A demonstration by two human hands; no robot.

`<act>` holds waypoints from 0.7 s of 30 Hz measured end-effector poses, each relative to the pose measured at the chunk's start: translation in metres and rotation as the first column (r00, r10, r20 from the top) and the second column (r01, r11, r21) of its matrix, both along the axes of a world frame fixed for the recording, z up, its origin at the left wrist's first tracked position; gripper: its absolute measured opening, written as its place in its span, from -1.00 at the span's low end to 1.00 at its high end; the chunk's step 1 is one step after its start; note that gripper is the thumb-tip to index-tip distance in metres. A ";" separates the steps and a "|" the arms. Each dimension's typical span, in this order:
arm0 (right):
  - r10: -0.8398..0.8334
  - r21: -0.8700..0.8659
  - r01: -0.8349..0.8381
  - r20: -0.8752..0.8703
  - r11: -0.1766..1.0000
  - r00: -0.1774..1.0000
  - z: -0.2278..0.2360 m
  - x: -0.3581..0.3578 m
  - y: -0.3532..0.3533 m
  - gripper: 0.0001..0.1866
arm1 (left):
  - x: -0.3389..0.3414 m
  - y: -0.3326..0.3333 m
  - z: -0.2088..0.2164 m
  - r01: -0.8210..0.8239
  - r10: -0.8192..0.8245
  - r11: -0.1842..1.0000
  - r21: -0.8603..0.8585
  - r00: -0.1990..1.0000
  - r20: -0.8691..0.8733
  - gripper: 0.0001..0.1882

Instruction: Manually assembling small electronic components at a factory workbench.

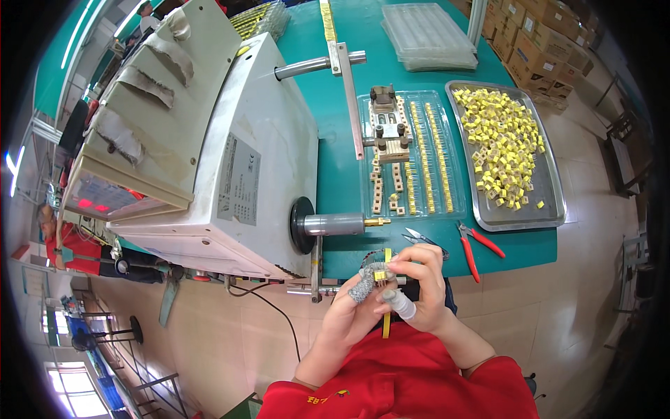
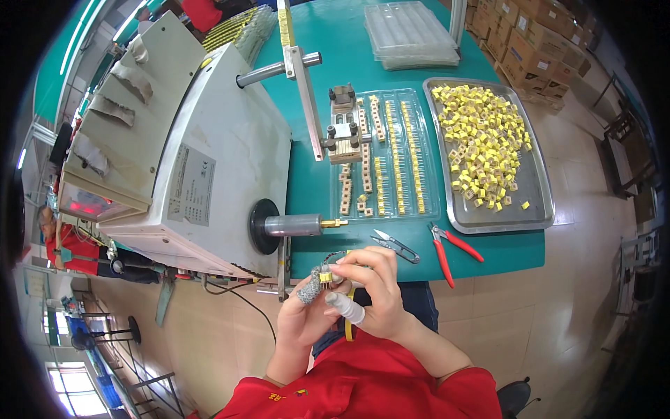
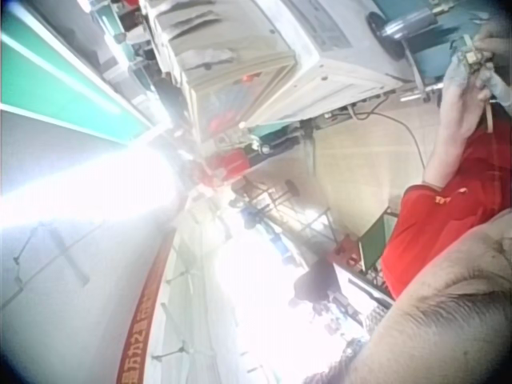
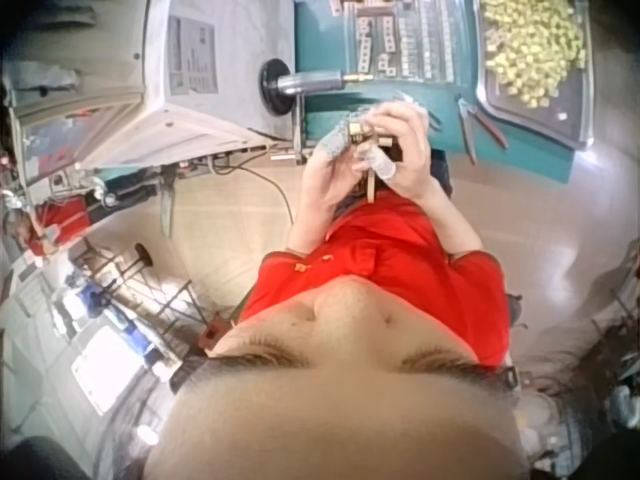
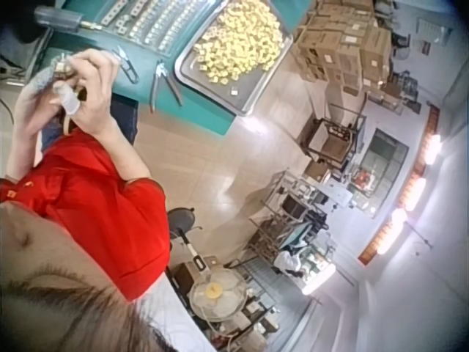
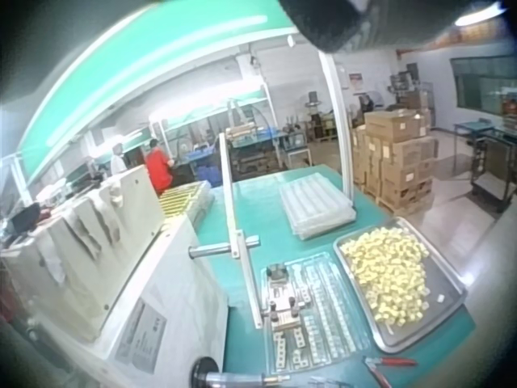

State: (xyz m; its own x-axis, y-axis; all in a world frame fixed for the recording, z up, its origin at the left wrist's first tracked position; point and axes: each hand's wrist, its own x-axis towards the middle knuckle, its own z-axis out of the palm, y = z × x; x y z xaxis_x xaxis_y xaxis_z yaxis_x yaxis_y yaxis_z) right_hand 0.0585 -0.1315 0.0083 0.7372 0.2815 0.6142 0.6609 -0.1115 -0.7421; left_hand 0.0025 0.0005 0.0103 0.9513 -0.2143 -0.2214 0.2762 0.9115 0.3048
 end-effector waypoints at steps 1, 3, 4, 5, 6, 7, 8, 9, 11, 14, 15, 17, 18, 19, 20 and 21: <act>0.001 0.000 -0.001 0.000 1.000 1.000 -0.002 0.000 0.000 -0.54 | 0.000 0.000 0.001 0.014 -0.014 1.000 -0.008 1.000 0.000 -0.69; 0.009 0.007 -0.009 0.032 1.000 0.999 -0.008 0.001 0.000 -0.56 | 0.000 -0.001 0.004 0.021 -0.020 1.000 0.014 0.999 -0.026 -0.68; 0.009 0.007 -0.009 0.032 1.000 0.999 -0.010 0.001 0.000 -0.56 | -0.001 -0.002 0.005 0.030 -0.028 0.999 0.036 0.998 -0.051 -0.66; 0.012 0.032 -0.014 0.053 0.999 0.999 -0.013 0.001 0.000 -0.59 | -0.001 -0.002 0.003 0.030 -0.028 0.999 0.036 0.998 -0.052 -0.66; 0.016 0.059 -0.020 0.074 0.998 0.997 -0.016 0.000 0.000 -0.63 | -0.001 -0.002 0.000 0.068 -0.068 0.997 0.049 0.998 -0.001 -0.63; 0.017 0.059 -0.022 0.073 0.998 0.997 -0.018 0.000 0.001 -0.63 | -0.001 -0.001 -0.002 0.105 -0.108 0.992 0.064 0.993 0.050 -0.60; 0.006 0.089 -0.013 0.082 0.996 0.997 -0.020 0.000 0.003 -0.67 | -0.002 -0.001 -0.002 0.104 -0.107 0.993 0.064 0.993 0.049 -0.60; -0.006 0.119 -0.005 0.091 0.993 0.996 -0.021 0.000 0.003 -0.72 | -0.002 -0.001 -0.002 0.111 -0.114 0.992 0.062 0.992 0.050 -0.59; -0.002 0.114 -0.009 0.097 0.993 0.995 -0.022 0.000 0.003 -0.75 | -0.002 -0.001 -0.002 0.118 -0.121 0.991 0.058 0.991 0.051 -0.59; 0.018 0.115 -0.029 0.095 0.993 0.995 -0.021 0.000 0.002 -0.79 | -0.003 -0.001 -0.003 0.115 -0.116 0.993 0.037 0.993 0.032 -0.58; 0.035 0.121 -0.046 0.087 0.992 0.996 -0.021 0.001 0.002 -0.80 | -0.003 0.000 -0.004 0.120 -0.122 0.992 0.041 0.992 0.034 -0.57; 0.041 0.115 -0.052 0.090 0.992 0.995 -0.020 0.001 0.002 -0.81 | -0.004 0.001 -0.005 0.125 -0.127 0.991 0.046 0.991 0.036 -0.56; 0.046 0.108 -0.056 0.094 0.993 0.995 -0.020 0.001 0.002 -0.82 | -0.004 0.001 -0.004 0.119 -0.122 0.991 0.068 0.992 0.037 -0.56; 0.046 0.108 -0.056 0.094 0.993 0.995 -0.019 0.001 0.001 -0.82 | -0.004 0.001 -0.004 0.112 -0.116 0.989 0.091 0.992 0.039 -0.56; 0.067 0.111 -0.074 0.064 0.991 0.996 -0.019 0.000 0.000 -0.81 | -0.005 0.000 -0.003 0.112 -0.116 0.990 0.091 0.992 0.039 -0.56; 0.088 0.114 -0.091 0.034 0.989 0.996 -0.019 -0.001 0.000 -0.81 | -0.006 -0.001 -0.002 0.083 -0.086 0.985 0.149 0.996 0.009 -0.57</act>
State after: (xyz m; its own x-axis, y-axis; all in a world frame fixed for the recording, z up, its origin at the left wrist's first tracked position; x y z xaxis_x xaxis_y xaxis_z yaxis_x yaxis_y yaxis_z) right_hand 0.0575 -0.1320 -0.0106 0.6939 0.2719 0.6667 0.6854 0.0346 -0.7274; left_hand -0.0035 -0.0009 0.0083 0.9347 -0.2598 -0.2426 0.3447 0.8294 0.4397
